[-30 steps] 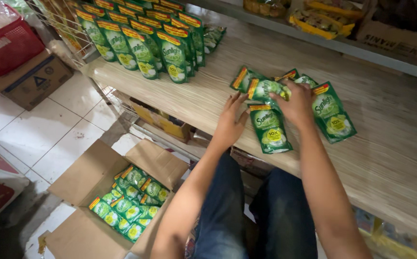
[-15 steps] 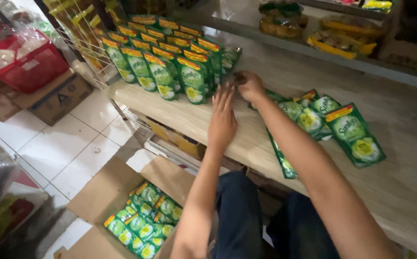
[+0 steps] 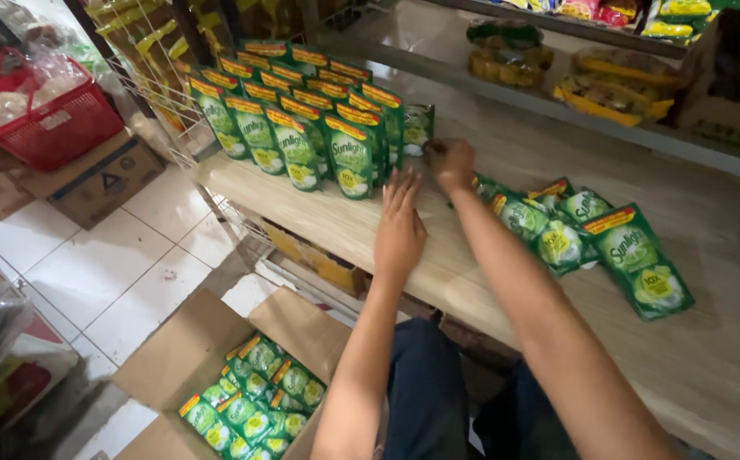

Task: The person takes sachets of dish soap out of a cardboard box and arranges them on a shelf.

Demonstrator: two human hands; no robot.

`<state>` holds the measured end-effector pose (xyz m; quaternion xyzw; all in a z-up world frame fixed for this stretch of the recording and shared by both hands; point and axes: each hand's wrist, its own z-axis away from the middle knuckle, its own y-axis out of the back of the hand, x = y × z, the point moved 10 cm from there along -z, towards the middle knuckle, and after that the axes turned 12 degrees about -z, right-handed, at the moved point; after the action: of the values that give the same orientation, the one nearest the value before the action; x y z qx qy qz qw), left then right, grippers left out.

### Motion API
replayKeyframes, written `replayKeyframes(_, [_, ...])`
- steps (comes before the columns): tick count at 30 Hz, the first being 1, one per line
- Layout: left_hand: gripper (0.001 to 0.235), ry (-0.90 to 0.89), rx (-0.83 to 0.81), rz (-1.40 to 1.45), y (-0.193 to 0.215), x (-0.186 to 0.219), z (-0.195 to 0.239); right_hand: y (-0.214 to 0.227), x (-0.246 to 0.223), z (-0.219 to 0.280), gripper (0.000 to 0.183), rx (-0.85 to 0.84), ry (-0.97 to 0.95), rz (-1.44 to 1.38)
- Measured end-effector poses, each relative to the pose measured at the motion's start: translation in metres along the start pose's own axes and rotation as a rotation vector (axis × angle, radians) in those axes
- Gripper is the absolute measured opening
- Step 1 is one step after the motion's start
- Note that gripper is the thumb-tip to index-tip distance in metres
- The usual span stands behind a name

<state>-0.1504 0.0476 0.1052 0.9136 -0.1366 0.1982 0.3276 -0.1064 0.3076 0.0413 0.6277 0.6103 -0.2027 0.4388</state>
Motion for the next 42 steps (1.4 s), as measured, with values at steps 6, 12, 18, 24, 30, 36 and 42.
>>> replayKeyframes(6, [0.049,0.123,-0.015,0.001,-0.016,-0.015,0.009,0.033,0.01,0.016,0.021,-0.329,-0.226,0.112])
replayKeyframes(12, [0.07,-0.025,-0.033,-0.072,-0.009,0.014,0.006,0.031,-0.01,0.019,0.066,-0.191,0.035,-0.016])
replayKeyframes(18, [0.074,0.001,-0.021,-0.135,0.009,0.017,-0.003,-0.024,-0.022,0.02,0.059,-0.244,0.161,0.354])
replayKeyframes(24, [0.071,0.047,-0.018,-0.152,0.003,0.006,-0.007,-0.03,-0.003,0.007,0.028,-0.286,0.297,0.413])
replayKeyframes(30, [0.057,0.055,0.056,-0.091,0.003,-0.002,0.003,0.024,-0.008,0.014,0.03,-0.377,0.234,0.307])
replayKeyframes(36, [0.044,0.369,0.04,0.39,0.031,-0.003,0.018,0.117,-0.122,0.071,0.022,-0.243,-0.116,-0.171])
replayKeyframes(42, [0.041,0.226,-0.023,0.582,0.058,0.064,0.048,0.141,-0.206,0.171,0.021,-0.298,-0.058,-0.026])
